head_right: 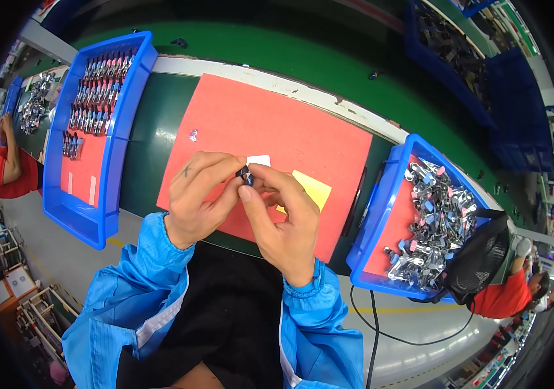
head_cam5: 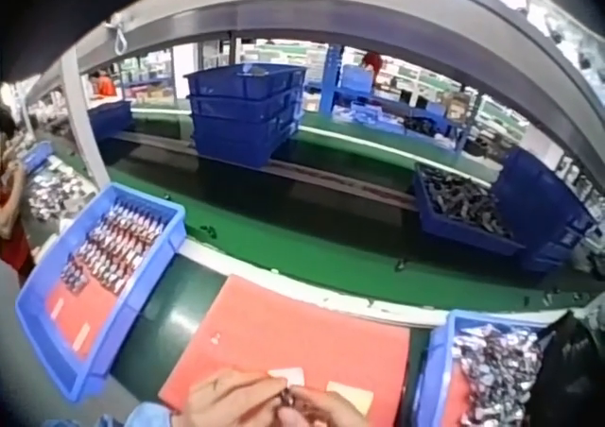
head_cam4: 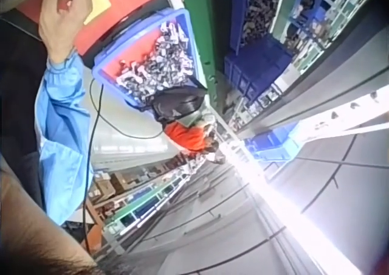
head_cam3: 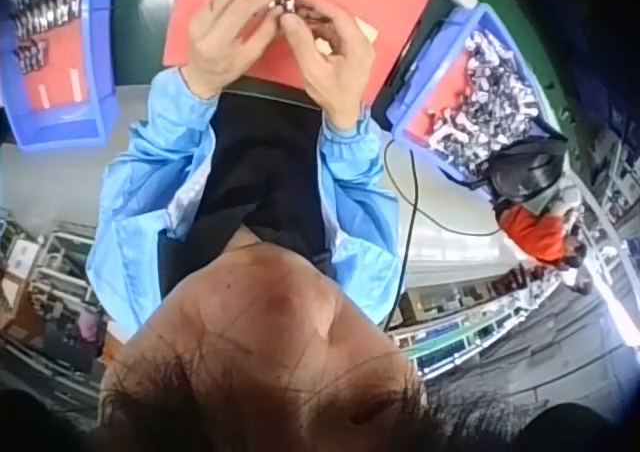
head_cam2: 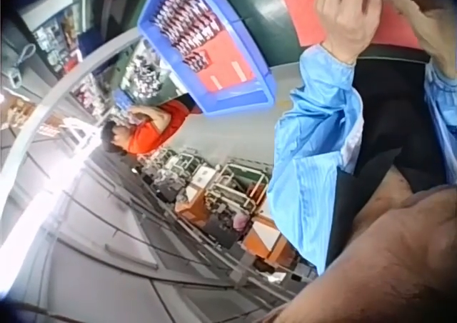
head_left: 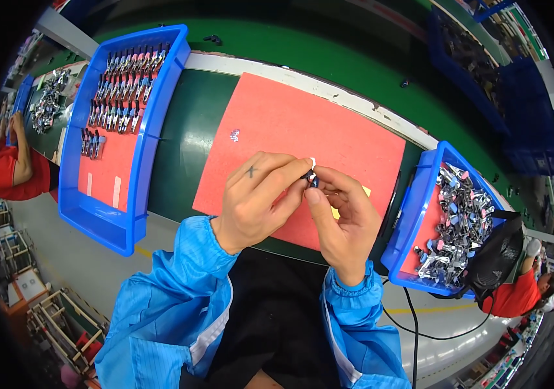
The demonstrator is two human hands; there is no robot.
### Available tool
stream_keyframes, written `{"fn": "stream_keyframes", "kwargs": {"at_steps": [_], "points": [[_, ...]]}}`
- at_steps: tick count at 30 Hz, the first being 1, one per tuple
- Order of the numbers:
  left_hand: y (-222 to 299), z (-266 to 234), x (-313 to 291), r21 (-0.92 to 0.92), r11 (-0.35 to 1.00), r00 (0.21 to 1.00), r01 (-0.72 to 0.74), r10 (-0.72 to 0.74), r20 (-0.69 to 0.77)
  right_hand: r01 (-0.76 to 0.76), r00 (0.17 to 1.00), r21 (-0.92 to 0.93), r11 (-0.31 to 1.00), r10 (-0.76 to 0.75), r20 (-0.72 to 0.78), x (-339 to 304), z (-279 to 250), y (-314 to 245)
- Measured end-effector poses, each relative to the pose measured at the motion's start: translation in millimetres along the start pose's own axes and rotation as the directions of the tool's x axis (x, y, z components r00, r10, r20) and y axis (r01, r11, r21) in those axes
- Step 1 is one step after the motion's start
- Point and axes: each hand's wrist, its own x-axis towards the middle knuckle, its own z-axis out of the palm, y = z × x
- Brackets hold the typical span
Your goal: The person assembles small electronic components by hand, combining plastic and metal parts at a factory workbench.
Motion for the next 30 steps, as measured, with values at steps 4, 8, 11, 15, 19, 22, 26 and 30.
{"fn": "stream_keyframes", "kwargs": {"at_steps": [4, 8, 11, 15, 19, 22, 26, 30], "points": [[5, -2, -1, -0.066, 0.996, 0.996, 0.054, -0.049, 0.07, -0.013, 1.0, 0.005, 1.0, 0.013, -0.029, -2, -1, 5], [15, -5, -2, -0.298, 0.909, 0.951, 0.291, -0.24, 0.197, -0.089, 0.993, 0.084, 0.992, 0.095, -0.073, -4, -3, -5], [17, -6, -3, -0.487, 0.711, 0.862, 0.507, -0.41, 0.298, -0.096, 0.992, 0.108, 0.99, 0.103, -0.068, -5, -4, -6], [12, -11, -6, -0.562, 0.596, 0.818, 0.574, -0.453, 0.354, -0.048, 0.998, 0.093, 0.995, 0.052, -0.037, -7, -5, -5], [10, -15, -6, -0.456, 0.698, 0.83, 0.552, -0.408, 0.38, -0.044, 0.998, 0.088, 0.995, 0.048, -0.034, -7, -5, -2], [9, -13, -9, -0.437, 0.749, 0.863, 0.499, -0.382, 0.33, -0.034, 0.999, 0.065, 0.997, 0.036, -0.025, -7, -4, -1], [9, -13, -10, -0.446, 0.739, 0.861, 0.505, -0.393, 0.323, -0.091, 0.995, 0.106, 0.99, 0.094, -0.026, -8, -3, 1], [11, -14, -9, -0.487, 0.705, 0.856, 0.516, -0.398, 0.331, -0.107, 0.994, 0.136, 0.985, 0.11, -0.017, -8, -3, 3]]}}
